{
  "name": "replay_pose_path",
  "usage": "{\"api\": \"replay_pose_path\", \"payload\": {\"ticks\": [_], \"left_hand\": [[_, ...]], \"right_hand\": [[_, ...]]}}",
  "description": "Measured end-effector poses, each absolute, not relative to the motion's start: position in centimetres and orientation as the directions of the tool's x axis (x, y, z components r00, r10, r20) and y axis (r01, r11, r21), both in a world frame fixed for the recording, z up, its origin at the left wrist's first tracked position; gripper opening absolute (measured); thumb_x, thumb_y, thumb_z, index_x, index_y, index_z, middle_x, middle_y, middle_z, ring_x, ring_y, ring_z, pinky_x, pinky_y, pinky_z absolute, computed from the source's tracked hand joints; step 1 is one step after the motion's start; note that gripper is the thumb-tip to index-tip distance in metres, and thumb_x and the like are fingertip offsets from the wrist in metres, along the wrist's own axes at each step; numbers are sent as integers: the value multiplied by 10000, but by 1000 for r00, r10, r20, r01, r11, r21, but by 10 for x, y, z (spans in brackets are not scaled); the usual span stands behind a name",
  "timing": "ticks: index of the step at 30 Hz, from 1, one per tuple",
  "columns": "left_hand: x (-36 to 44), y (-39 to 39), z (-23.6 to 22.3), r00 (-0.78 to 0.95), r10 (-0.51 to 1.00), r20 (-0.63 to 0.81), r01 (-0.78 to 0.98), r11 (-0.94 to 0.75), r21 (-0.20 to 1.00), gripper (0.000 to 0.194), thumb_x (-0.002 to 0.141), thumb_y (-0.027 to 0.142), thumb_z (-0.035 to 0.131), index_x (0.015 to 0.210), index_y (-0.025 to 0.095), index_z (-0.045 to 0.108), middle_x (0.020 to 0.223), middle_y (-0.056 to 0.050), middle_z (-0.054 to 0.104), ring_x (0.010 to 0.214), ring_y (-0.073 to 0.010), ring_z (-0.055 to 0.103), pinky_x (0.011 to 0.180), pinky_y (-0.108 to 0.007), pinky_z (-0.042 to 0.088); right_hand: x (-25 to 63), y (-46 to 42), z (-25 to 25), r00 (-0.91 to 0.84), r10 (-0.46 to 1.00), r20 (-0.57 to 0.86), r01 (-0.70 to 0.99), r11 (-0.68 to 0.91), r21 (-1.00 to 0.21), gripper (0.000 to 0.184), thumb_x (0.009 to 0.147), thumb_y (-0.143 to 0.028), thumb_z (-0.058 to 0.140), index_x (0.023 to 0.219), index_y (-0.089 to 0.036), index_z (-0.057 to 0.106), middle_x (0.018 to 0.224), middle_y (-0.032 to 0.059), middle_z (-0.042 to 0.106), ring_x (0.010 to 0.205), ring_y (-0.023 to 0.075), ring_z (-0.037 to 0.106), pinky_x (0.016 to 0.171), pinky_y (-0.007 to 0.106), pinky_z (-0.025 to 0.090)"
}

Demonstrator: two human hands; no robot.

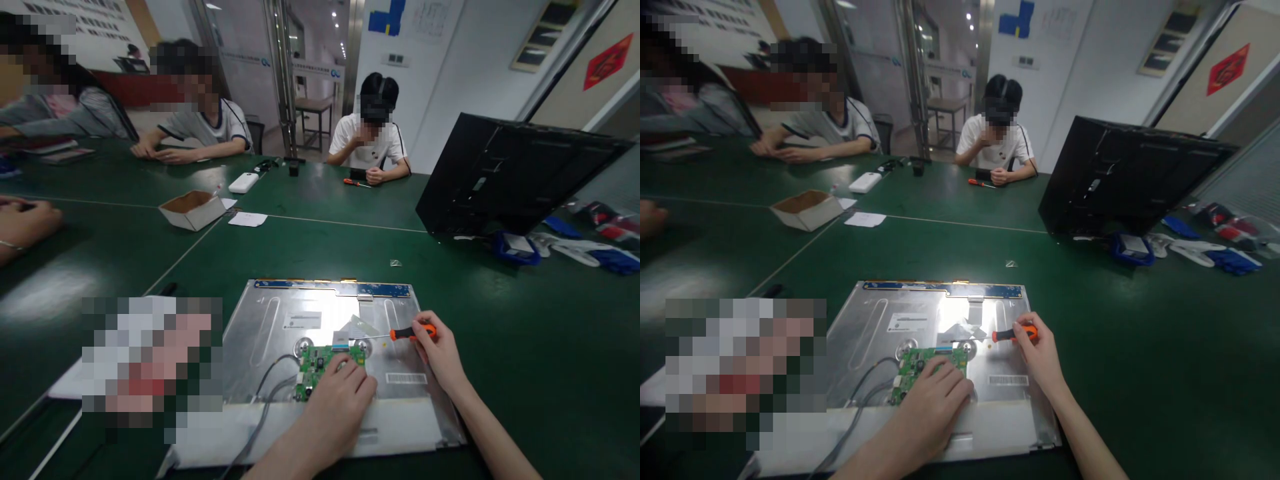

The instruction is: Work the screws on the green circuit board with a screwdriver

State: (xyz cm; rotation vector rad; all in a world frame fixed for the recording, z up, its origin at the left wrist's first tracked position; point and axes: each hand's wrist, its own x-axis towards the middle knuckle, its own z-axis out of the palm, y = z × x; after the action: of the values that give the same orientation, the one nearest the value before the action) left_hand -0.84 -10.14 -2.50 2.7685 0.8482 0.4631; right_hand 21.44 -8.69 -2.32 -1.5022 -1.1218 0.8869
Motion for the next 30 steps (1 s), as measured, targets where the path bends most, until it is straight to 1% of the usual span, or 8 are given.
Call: {"api": "replay_pose_path", "payload": {"ticks": [8, 15, 23, 30], "left_hand": [[-11, -99, -25, 735, 599, 317, 510, -797, 324, 93, 838, 93, 526, 842, 186, 528, 884, -47, 568, 867, -232, 507, 914, -437, 372], [-17, -98, -21, 750, 591, 297, 471, -792, 388, 27, 846, 162, 539, 851, 186, 548, 903, -51, 561, 892, -237, 498, 931, -446, 369], [-15, -98, -22, 747, 581, 325, 467, -805, 365, 92, 840, 115, 498, 822, 191, 546, 860, -48, 561, 854, -226, 506, 934, -447, 367], [-13, -99, -23, 716, 612, 336, 506, -787, 354, 110, 855, 102, 482, 835, 185, 551, 865, -52, 567, 851, -231, 512, 908, -441, 382]], "right_hand": [[215, -87, -22, 294, 955, 33, 215, -32, -976, 383, 800, -579, 595, 783, -204, 518, 422, -105, 357, 334, 66, 298, 344, 182, 197], [216, -89, -21, 292, 956, 31, 214, -33, -976, 383, 805, -582, 590, 795, -206, 513, 426, -105, 360, 337, 67, 305, 346, 179, 209], [219, -89, -23, 302, 952, 42, 215, -25, -976, 367, 814, -564, 592, 800, -206, 511, 457, -95, 386, 342, 69, 320, 341, 186, 199], [219, -89, -22, 292, 955, 54, 221, -12, -975, 343, 819, -537, 599, 792, -204, 523, 438, -94, 384, 344, 68, 324, 345, 188, 216]]}}
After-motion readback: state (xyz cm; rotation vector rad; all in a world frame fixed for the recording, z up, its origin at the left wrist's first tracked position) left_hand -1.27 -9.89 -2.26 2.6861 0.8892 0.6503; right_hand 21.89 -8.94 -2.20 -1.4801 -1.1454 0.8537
